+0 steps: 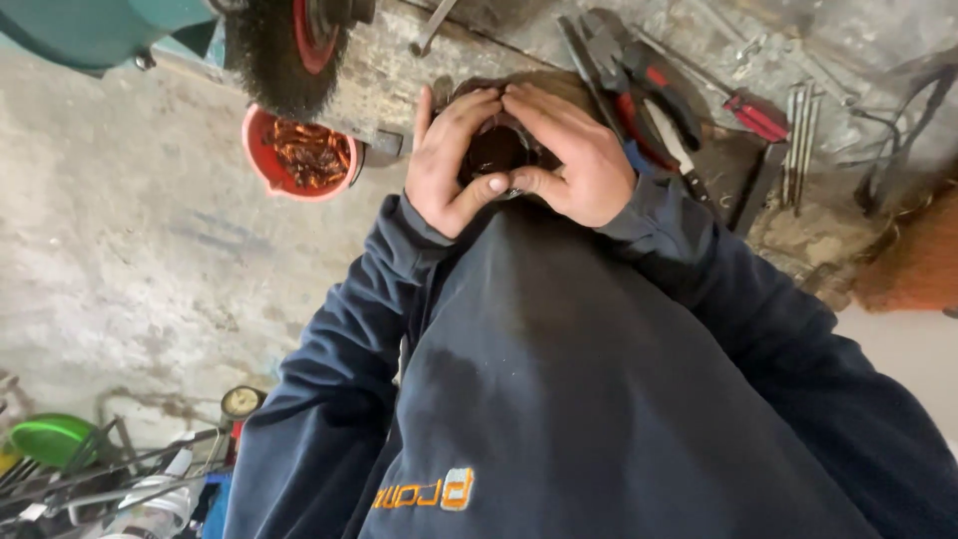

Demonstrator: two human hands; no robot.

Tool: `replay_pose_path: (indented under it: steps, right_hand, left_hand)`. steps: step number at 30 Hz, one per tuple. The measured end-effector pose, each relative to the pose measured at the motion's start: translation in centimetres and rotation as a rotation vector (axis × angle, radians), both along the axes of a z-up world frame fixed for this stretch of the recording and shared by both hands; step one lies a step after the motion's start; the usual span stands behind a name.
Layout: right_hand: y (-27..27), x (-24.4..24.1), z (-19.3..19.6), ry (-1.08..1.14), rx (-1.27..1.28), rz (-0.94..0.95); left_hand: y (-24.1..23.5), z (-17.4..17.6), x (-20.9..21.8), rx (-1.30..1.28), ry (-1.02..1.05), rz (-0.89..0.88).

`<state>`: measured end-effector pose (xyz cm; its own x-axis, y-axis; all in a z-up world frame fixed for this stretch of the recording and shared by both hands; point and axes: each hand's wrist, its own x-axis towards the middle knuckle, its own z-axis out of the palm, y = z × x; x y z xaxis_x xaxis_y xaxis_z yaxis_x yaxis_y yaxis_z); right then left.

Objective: The recorder extracts copper wiring from a motor stator using pliers and sorts the scrap into a bucket.

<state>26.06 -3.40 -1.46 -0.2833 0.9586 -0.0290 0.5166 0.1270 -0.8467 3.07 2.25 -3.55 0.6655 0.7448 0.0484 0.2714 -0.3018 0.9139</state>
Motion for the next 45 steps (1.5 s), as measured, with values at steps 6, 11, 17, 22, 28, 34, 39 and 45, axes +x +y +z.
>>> replay_pose_path:
  steps: [6, 11, 17, 22, 28, 34, 39, 45]
  right_hand:
    - [-0.4, -1.2, 0.4, -0.047, 0.099, -0.076]
    - [-0.8, -1.8, 0.2, -0.085, 0.126, -0.142]
    - [-1.2, -2.7, 1.3, -0.079, 0.078, -0.216]
    - [-1.5, -2.9, 1.0, -0.043, 0.063, -0.276]
    - [-2.6, -3.9, 2.1, 0.016, 0.100, -0.321]
    - [-7.2, -5.3, 2.6, -0.189, 0.234, -0.404]
    - [-7.5, -6.8, 2.1, -0.363, 0.283, -0.379]
    - [-7.2, -8.9, 1.7, -0.445, 0.266, -0.449]
  left_hand:
    - [-0.2, -0.1, 0.3, 0.002, -0.035, 0.015]
    - [-0.6, 0.1, 0.5, -0.032, -0.033, 0.048]
    - [-1.0, -0.4, 0.8, -0.050, -0.043, 0.101]
    - [-1.6, -1.2, 1.1, -0.082, -0.053, 0.134]
    - [-0.9, -1.4, 0.1, -0.093, -0.079, 0.048]
    - [-1.9, 0.6, -2.2, 0.140, -0.070, 0.096]
    - [-2.8, -0.2, -3.9, 0.253, -0.026, 0.084]
    - [-1.0, 0.8, -4.3, 0.039, -0.144, 0.004]
